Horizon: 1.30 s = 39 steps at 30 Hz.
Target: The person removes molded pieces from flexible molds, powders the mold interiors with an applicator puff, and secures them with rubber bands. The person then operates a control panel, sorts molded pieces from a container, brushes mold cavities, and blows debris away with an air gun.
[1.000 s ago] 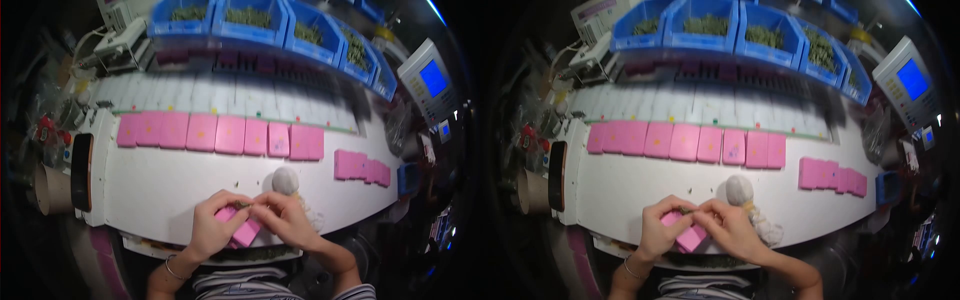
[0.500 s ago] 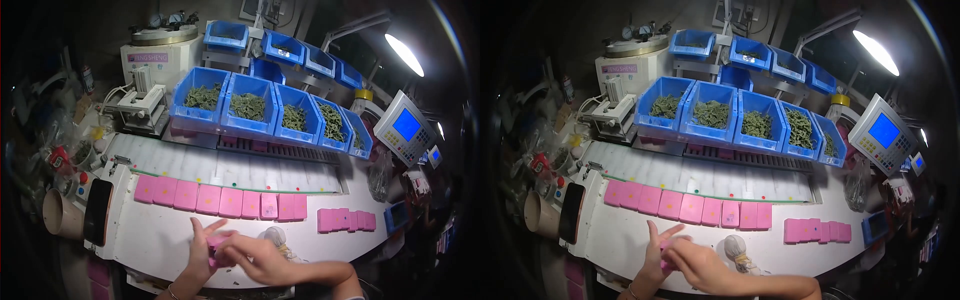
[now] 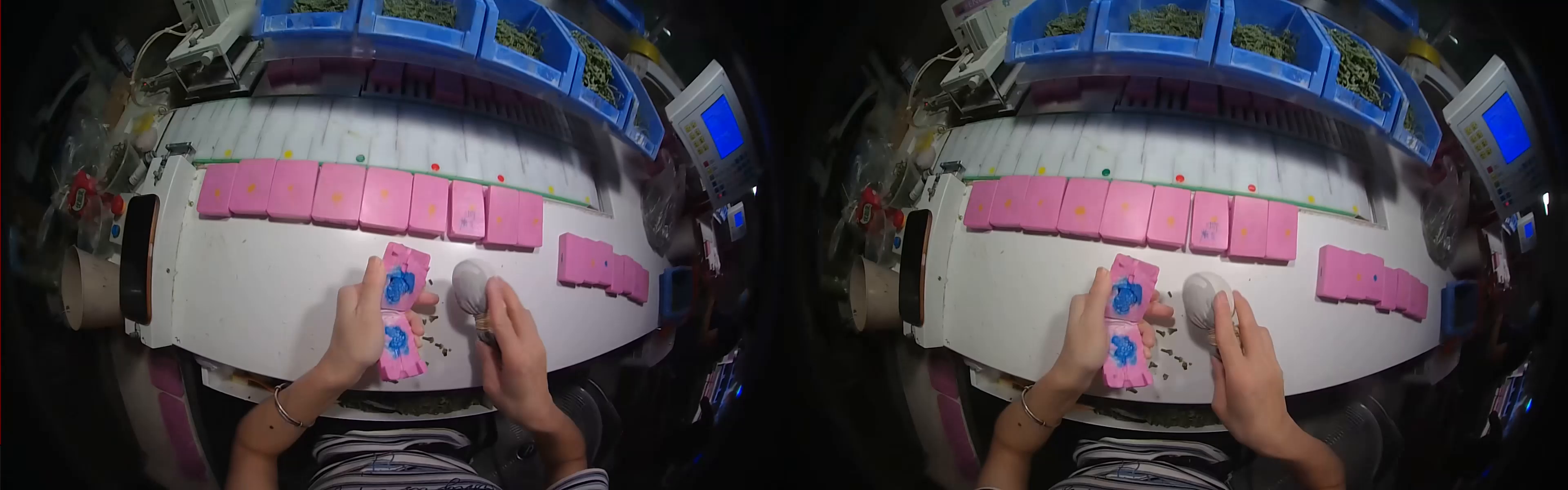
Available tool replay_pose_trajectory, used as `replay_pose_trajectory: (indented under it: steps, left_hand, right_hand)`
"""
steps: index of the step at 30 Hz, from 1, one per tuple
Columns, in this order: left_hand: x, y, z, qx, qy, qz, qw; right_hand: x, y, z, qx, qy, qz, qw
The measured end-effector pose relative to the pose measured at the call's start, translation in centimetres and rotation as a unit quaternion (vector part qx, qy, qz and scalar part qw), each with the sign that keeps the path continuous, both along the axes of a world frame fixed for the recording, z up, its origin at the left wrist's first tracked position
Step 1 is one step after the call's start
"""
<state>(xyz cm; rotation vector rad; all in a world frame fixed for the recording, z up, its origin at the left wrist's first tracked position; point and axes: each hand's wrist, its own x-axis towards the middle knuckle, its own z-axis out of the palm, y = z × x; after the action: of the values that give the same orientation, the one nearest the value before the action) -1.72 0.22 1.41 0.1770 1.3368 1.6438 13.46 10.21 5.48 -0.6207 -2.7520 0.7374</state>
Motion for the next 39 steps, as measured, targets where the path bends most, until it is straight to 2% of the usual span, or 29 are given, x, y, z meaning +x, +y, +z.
replay_pose_trajectory:
  steps: [1,3,4,5,8,10,11,12,13,15,17,19,21,22,23,24,25,26,29,31,33,35,37,38,39]
  left_hand:
    - [0.0,0.2,0.0,-0.014,-0.011,0.011,1.000]
    - [0.4,0.5,-0.1,-0.031,-0.019,0.021,0.999]
    - [0.8,0.6,-0.1,-0.025,0.065,0.029,0.997]
    - [1.0,0.6,-0.1,-0.018,0.148,0.036,0.988]
    - [1.3,0.9,-1.2,-0.028,0.138,0.045,0.989]
    - [1.3,0.9,-0.8,-0.038,0.133,0.047,0.989]
    - [1.1,1.0,0.7,-0.037,0.050,0.048,0.997]
    - [1.0,1.2,1.5,-0.034,-0.032,0.052,0.998]
    - [1.0,1.3,1.1,-0.033,-0.032,0.055,0.997]
    - [1.4,1.2,0.1,-0.036,0.126,0.072,0.989]
    - [1.3,1.2,0.0,-0.033,0.140,0.039,0.989]
    - [1.6,1.5,0.0,-0.009,0.087,0.077,0.993]
    - [1.7,1.0,0.4,0.014,0.058,0.073,0.996]
    - [1.6,0.8,0.5,0.042,0.033,0.075,0.996]
    - [1.4,0.6,0.3,0.041,0.033,0.080,0.995]
    - [1.2,0.4,0.0,0.062,0.066,0.072,0.993]
    - [1.0,0.2,-0.1,0.084,0.099,0.062,0.990]
    - [0.9,0.0,0.0,0.090,0.097,0.064,0.989]
    - [1.2,0.0,-0.5,0.100,0.131,0.096,0.982]
    - [1.4,-0.2,-0.9,0.102,0.138,0.107,0.979]
    - [1.4,-0.2,-1.1,0.108,0.150,0.117,0.976]
    - [1.3,-0.1,-1.0,0.129,0.198,0.140,0.961]
    - [1.2,0.1,-0.5,0.150,0.223,0.149,0.952]
    - [1.3,0.1,-0.3,0.173,0.246,0.156,0.941]
    - [1.4,-0.1,-0.5,0.170,0.244,0.155,0.942]
  right_hand:
    - [-0.3,-0.3,-0.1,-0.006,0.000,-0.001,1.000]
    - [-0.7,-0.6,-0.4,0.080,0.192,-0.015,0.978]
    - [-1.1,-0.6,-1.3,0.166,0.207,0.012,0.964]
    - [-1.8,-0.8,-1.3,0.186,0.149,0.083,0.968]
    - [-2.3,-0.7,-1.5,0.207,0.108,0.083,0.969]
    - [-1.9,-0.6,-0.2,0.100,0.092,0.052,0.989]
    - [-1.8,-0.5,-0.5,0.096,0.091,0.053,0.990]
    - [-1.7,-0.4,-0.9,0.135,0.141,0.009,0.981]
    - [-1.7,-0.4,-1.2,0.174,0.192,-0.034,0.965]
    - [-1.9,-0.8,-1.5,0.183,0.188,-0.008,0.965]
    - [-2.1,-1.2,-2.4,0.235,0.115,0.057,0.963]
    - [-1.6,-0.6,-1.6,0.187,0.096,0.066,0.975]
    - [-1.3,0.3,-0.6,-0.037,0.110,0.051,0.992]
    - [-0.6,1.0,-0.5,-0.173,0.135,0.049,0.974]
    - [-0.1,1.5,-0.7,-0.175,0.134,0.054,0.974]
    - [0.3,2.0,-1.1,-0.355,0.135,0.021,0.925]
    - [0.6,2.5,-1.6,-0.522,0.130,-0.012,0.843]
    - [0.7,3.0,-2.3,-0.493,0.072,0.006,0.867]
    - [1.0,1.4,-2.7,-0.501,0.077,-0.037,0.861]
    - [0.9,0.7,-1.1,-0.498,0.084,-0.040,0.862]
    - [1.1,0.3,-0.4,-0.414,0.154,-0.002,0.897]
    - [1.2,-0.3,0.6,-0.410,0.189,-0.020,0.892]
    - [1.5,-0.5,0.9,-0.224,0.134,0.099,0.960]
    - [-0.5,-0.9,1.4,-0.148,0.055,0.184,0.970]
    - [-0.7,-1.7,-0.2,-0.146,0.091,0.146,0.974]
